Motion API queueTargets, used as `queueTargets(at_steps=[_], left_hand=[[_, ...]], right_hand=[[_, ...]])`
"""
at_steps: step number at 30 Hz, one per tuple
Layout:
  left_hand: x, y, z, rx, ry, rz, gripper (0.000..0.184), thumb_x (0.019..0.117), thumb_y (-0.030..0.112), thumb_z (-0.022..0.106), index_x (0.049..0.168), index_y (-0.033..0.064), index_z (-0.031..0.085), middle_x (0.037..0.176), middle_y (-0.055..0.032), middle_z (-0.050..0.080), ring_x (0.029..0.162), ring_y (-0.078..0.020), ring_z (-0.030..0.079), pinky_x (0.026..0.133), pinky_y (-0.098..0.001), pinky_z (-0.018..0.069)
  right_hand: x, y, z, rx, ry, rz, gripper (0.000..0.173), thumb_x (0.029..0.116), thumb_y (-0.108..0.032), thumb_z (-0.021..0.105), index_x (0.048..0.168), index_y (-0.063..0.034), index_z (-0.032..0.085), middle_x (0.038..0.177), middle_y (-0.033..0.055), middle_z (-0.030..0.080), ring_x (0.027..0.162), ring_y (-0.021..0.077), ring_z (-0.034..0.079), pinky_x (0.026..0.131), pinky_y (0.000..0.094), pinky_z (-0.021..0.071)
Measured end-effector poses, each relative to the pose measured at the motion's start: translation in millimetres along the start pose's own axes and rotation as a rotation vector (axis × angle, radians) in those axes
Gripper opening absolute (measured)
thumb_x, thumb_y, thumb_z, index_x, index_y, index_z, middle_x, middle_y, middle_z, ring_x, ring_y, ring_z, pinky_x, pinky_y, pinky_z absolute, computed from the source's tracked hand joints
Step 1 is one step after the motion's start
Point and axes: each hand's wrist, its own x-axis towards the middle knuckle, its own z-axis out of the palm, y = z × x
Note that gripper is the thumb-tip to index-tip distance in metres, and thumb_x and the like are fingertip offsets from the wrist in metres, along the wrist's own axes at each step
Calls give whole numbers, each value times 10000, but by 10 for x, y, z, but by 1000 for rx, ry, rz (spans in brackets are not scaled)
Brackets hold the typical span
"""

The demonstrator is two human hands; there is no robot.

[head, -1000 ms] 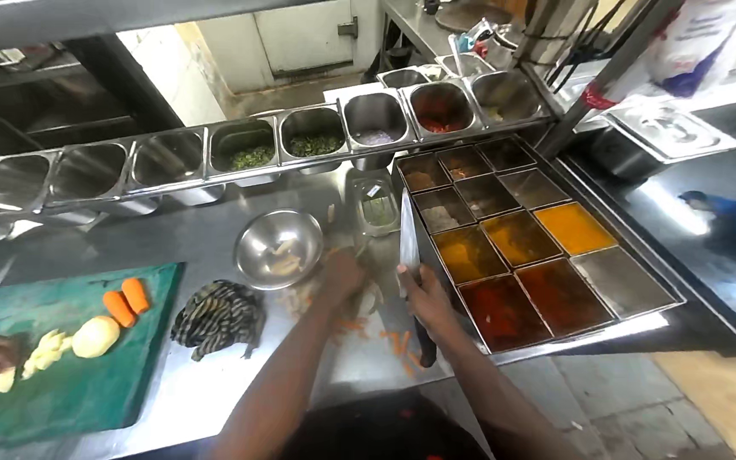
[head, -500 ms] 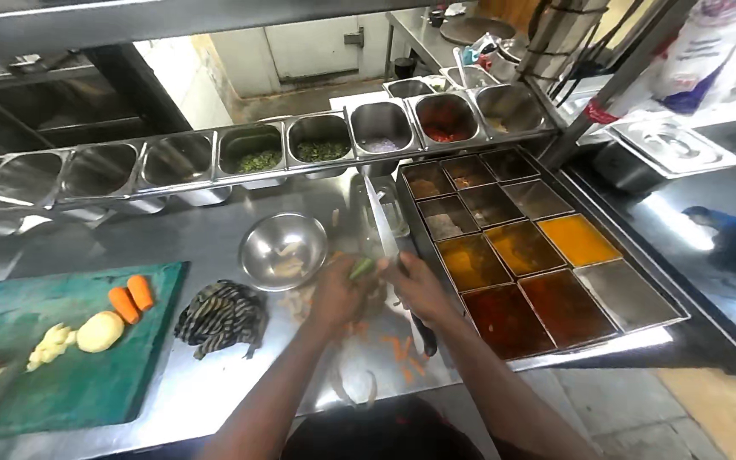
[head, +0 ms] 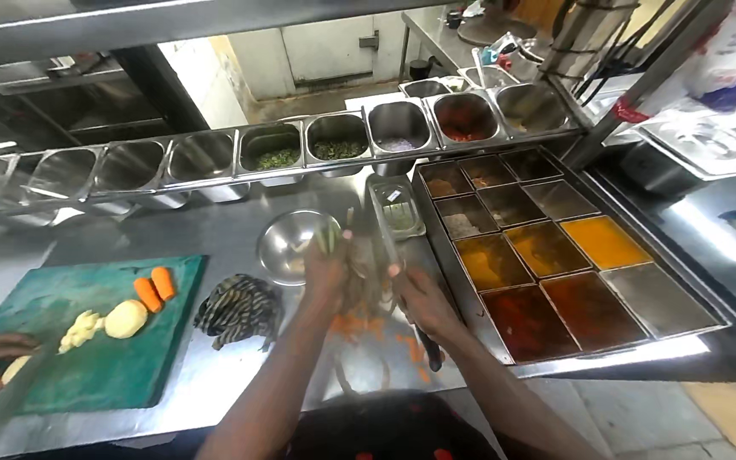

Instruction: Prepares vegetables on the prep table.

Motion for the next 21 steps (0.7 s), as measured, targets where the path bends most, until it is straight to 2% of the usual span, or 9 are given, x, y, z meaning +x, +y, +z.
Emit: queueTargets(at_steps=[2, 3, 4, 6, 9, 12, 17, 21], left_hand=[[-25, 125, -2, -367, -40, -391, 127, 1046, 225, 577, 1057, 102, 548, 661, 8, 487, 422, -38, 378, 379, -171, 363], [-44, 147, -10, -451, -61, -489, 145, 1055, 238, 555, 1033, 95, 546, 648, 12, 476, 406, -32, 359, 365, -163, 350], [-57, 151, -14, -496, -71, -537, 159, 1058, 238, 544, 1016, 84, 550, 638, 15, 471, 399, -27, 353, 362, -157, 344], [-67, 138, -29, -537, -71, -554, 168, 1059, 224, 540, 994, 71, 565, 641, 15, 480, 400, -25, 354, 365, -150, 344], [-66, 136, -83, -540, -126, -555, 172, 1068, 228, 521, 995, 77, 559, 640, 25, 468, 402, -20, 352, 368, -144, 348], [-70, 128, -128, -509, -165, -556, 154, 1060, 218, 533, 976, 91, 552, 605, 34, 438, 398, -24, 361, 368, -150, 362], [-40, 80, -187, -553, -212, -570, 160, 1070, 213, 509, 968, 95, 545, 674, 15, 489, 414, -29, 387, 376, -152, 383], [-35, 51, -185, -553, -203, -606, 183, 1074, 224, 499, 964, 88, 553, 686, 12, 512, 416, -24, 390, 373, -147, 372]], right_hand=[[6, -26, 15, -232, 36, -102, 483, 1002, -537, 551, 1091, -67, 610, 752, 62, 585, 630, 195, 580, 612, 411, 512], [4, -37, 30, -304, 64, -161, 576, 949, -603, 598, 1104, -49, 613, 779, 71, 606, 680, 209, 608, 650, 445, 529], [13, -23, 58, -347, 113, -236, 676, 888, -695, 611, 1084, -49, 621, 770, 57, 615, 684, 198, 622, 645, 443, 542], [41, 24, 125, -382, 227, -384, 779, 830, -808, 562, 1032, -59, 633, 726, 28, 616, 648, 173, 632, 591, 425, 551], [84, 61, 156, -394, 320, -520, 802, 858, -832, 473, 1013, -61, 632, 691, 11, 604, 598, 149, 620, 530, 400, 545], [104, 77, 152, -423, 369, -626, 869, 826, -896, 424, 961, -61, 621, 654, 1, 571, 551, 123, 585, 478, 355, 515], [133, 119, 152, -501, 388, -699, 865, 858, -888, 372, 901, -54, 597, 619, 12, 530, 507, 128, 545, 442, 340, 480], [178, 169, 163, -582, 449, -783, 862, 910, -843, 337, 883, -23, 600, 622, 54, 555, 506, 163, 568, 440, 356, 491]])
